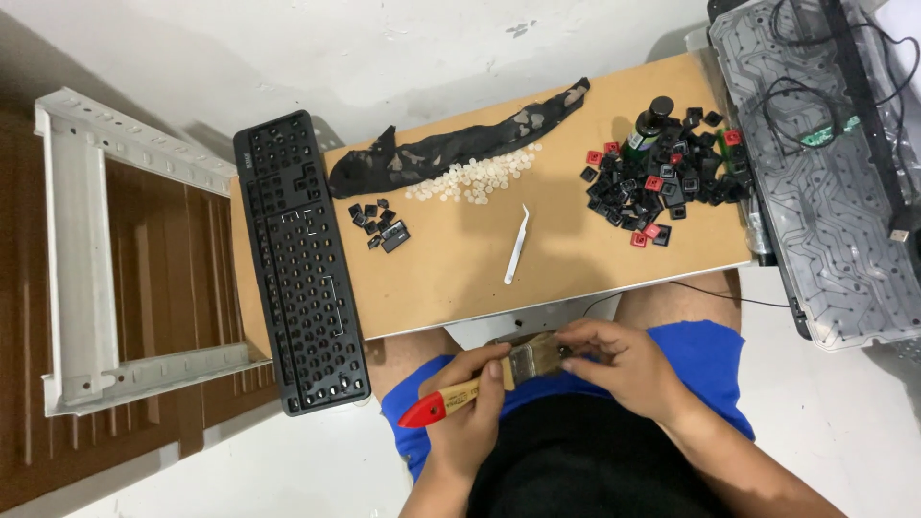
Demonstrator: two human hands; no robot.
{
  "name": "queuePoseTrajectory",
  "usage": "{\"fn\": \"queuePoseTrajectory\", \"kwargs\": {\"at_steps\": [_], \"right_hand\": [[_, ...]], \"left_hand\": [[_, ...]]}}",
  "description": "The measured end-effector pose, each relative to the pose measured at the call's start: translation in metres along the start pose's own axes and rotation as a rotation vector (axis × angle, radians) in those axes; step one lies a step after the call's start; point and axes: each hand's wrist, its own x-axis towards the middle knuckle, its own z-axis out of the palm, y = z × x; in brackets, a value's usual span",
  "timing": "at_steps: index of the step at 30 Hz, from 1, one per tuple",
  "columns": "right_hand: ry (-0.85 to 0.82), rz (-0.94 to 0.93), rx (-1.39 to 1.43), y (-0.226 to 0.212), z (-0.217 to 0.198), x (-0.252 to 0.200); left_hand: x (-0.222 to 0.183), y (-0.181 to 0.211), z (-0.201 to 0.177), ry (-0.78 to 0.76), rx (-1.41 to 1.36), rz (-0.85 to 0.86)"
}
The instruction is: Cleaning individual keyboard keycaps using a paintbrush at a workbench.
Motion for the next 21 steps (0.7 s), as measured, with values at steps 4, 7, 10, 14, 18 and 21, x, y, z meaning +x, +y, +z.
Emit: {"fn": "queuePoseTrajectory", "kwargs": {"at_steps": [4,7,10,14,18,21], "right_hand": [[-0.088,-0.003,-0.077,0.013,-0.008,0.002],[-0.071,0.102,0.141,0.003,-0.006,-0.001],[-0.099,0.101,0.091,-0.019,-0.008,-0.003],[-0.108,0.093,-0.003,-0.028,-0.006,-0.002],[-0.112,-0.008,-0.051,-0.032,-0.003,0.0],[-0.117,-0.015,-0.188,-0.032,-0.006,0.0]], "left_hand": [[0.003,0.002,-0.001,-0.184,-0.022,0.053],[0.01,0.003,-0.009,-0.199,0.136,0.046],[0.008,0.005,-0.009,-0.125,0.127,0.014],[0.014,0.011,-0.003,-0.211,0.059,-0.014],[0.015,0.015,-0.002,-0.153,0.038,0.005],[0.012,0.003,0.007,-0.247,-0.015,-0.087]]}}
